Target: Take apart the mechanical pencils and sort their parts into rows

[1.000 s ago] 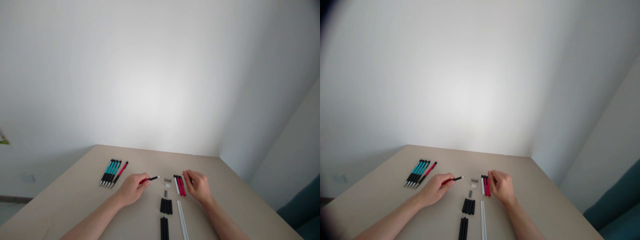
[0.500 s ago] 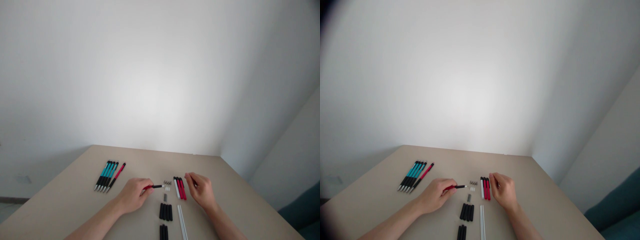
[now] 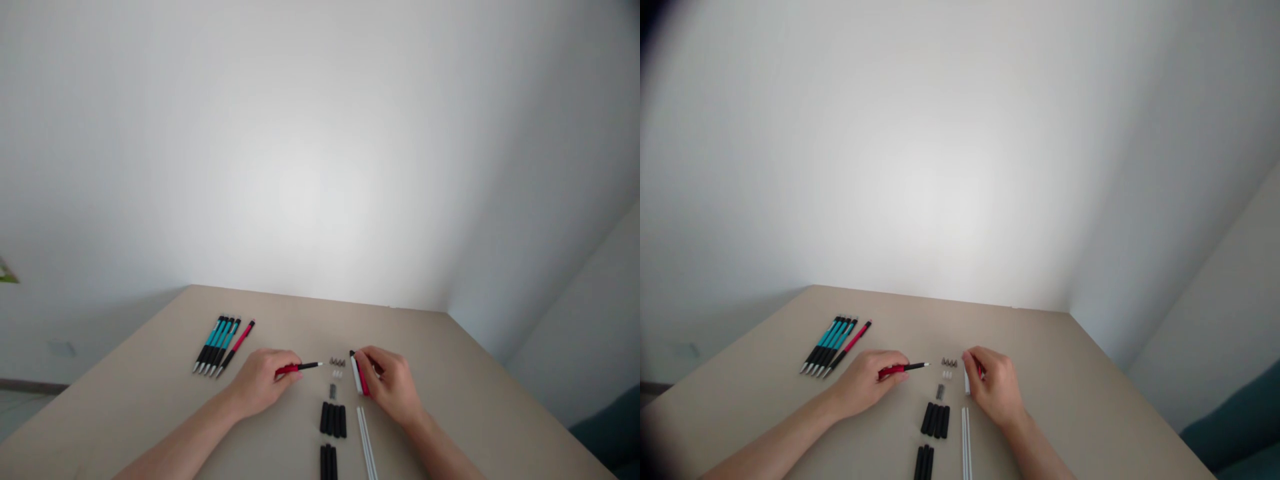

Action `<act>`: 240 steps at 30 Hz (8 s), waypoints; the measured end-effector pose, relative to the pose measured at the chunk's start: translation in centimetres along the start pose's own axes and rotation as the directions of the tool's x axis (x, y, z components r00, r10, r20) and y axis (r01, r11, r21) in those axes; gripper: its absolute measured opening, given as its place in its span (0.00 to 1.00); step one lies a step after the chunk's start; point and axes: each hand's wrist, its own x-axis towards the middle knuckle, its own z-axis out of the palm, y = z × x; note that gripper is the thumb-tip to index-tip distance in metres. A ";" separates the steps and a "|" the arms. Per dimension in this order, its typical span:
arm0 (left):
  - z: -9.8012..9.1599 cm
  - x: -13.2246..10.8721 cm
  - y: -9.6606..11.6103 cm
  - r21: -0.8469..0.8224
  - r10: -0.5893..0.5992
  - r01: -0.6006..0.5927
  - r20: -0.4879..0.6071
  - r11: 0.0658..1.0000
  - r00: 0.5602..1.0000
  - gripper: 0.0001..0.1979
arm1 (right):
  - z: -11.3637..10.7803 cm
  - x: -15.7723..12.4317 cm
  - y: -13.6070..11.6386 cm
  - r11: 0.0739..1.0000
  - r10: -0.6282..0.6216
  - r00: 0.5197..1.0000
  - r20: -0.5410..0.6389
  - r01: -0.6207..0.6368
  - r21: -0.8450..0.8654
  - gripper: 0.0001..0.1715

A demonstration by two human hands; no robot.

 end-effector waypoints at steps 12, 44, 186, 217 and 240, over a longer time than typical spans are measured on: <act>0.0 -0.6 0.6 -0.174 -0.171 0.178 0.056 0.969 0.984 0.09 | -0.7 -0.7 0.4 0.999 -0.033 0.999 -0.040 0.032 -0.023 0.14; 0.6 -0.7 1.3 -0.217 -0.038 0.043 0.030 0.975 0.999 0.06 | 0.6 -1.5 -4.8 0.997 -0.019 0.974 0.228 0.001 0.077 0.17; 0.2 -0.7 2.3 -0.172 0.083 -0.066 0.092 0.983 0.992 0.16 | 2.9 -0.7 -5.1 0.950 -0.172 0.985 0.027 0.159 0.270 0.22; 0.6 -0.8 2.7 -0.180 0.083 -0.067 0.085 0.981 0.993 0.15 | 2.9 -0.5 -5.2 0.947 -0.182 0.983 0.027 0.168 0.275 0.19; 0.9 -1.0 2.3 0.016 0.085 -0.085 0.042 0.996 0.996 0.12 | 2.9 -0.5 -5.3 0.975 -0.073 0.989 0.131 0.043 0.219 0.09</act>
